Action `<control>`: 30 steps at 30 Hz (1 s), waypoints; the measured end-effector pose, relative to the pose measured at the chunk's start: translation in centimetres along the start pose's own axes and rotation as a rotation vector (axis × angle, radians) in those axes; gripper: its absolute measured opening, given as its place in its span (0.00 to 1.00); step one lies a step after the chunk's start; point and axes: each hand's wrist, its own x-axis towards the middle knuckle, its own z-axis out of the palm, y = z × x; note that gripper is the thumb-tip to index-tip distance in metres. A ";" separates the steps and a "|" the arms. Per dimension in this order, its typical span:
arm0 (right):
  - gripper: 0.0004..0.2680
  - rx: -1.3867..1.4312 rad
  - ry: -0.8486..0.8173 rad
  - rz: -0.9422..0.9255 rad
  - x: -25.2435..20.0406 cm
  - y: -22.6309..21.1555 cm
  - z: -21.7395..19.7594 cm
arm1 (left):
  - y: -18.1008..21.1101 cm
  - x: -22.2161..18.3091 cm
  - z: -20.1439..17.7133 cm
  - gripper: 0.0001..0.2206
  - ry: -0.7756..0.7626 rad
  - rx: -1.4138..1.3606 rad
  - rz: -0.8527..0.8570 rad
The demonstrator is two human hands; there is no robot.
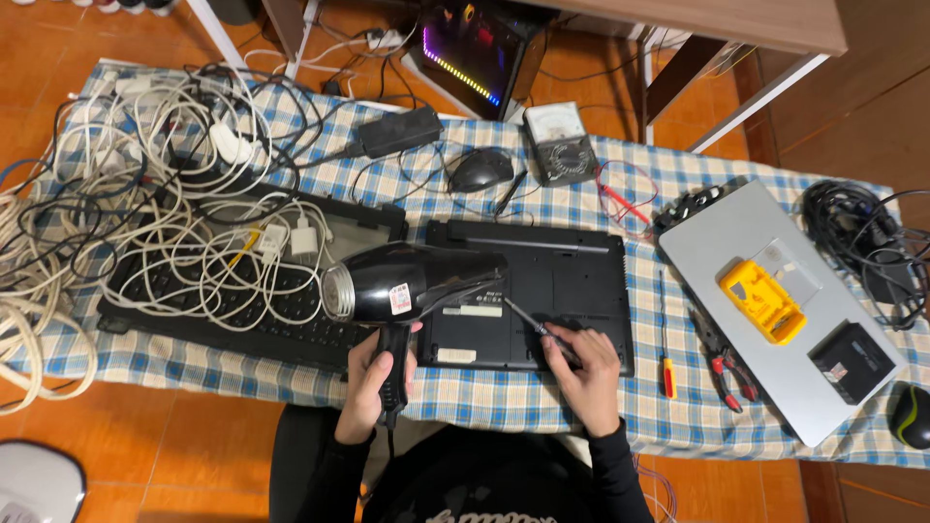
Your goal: The person uses a hair dryer to heat the back panel of a laptop and then uses a screwdriver to remove a screw.
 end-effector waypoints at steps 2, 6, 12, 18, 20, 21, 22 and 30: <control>0.07 -0.028 -0.013 0.010 -0.3 0.0 0.0 | -0.3 -0.6 -0.2 0.32 -0.010 -0.016 0.021; 0.07 -0.008 0.005 -0.001 -0.2 0.0 0.2 | -0.1 -0.6 -0.2 0.32 -0.001 -0.017 0.022; 0.08 0.050 -0.019 0.104 -0.3 -0.2 -0.9 | 0.5 -0.6 0.1 0.32 0.004 -0.013 0.018; 0.07 0.076 -0.047 0.103 -0.3 -1.4 -2.1 | 1.9 -0.9 1.0 0.33 0.035 -0.038 -0.021; 0.07 0.091 -0.069 0.121 -0.9 -2.0 -2.1 | 2.6 -1.9 1.0 0.33 0.062 -0.080 -0.076; 0.07 0.079 -0.087 0.112 -1.1 -2.3 -2.1 | 3.1 -2.3 0.7 0.33 0.039 -0.033 -0.062; 0.07 0.071 -0.095 0.086 -0.9 -2.5 -1.8 | 3.5 -2.2 0.4 0.34 0.013 0.016 -0.029; 0.07 0.070 -0.171 -0.117 -0.2 -5.3 1.5 | 4.7 -2.9 -1.7 0.30 0.020 0.061 0.011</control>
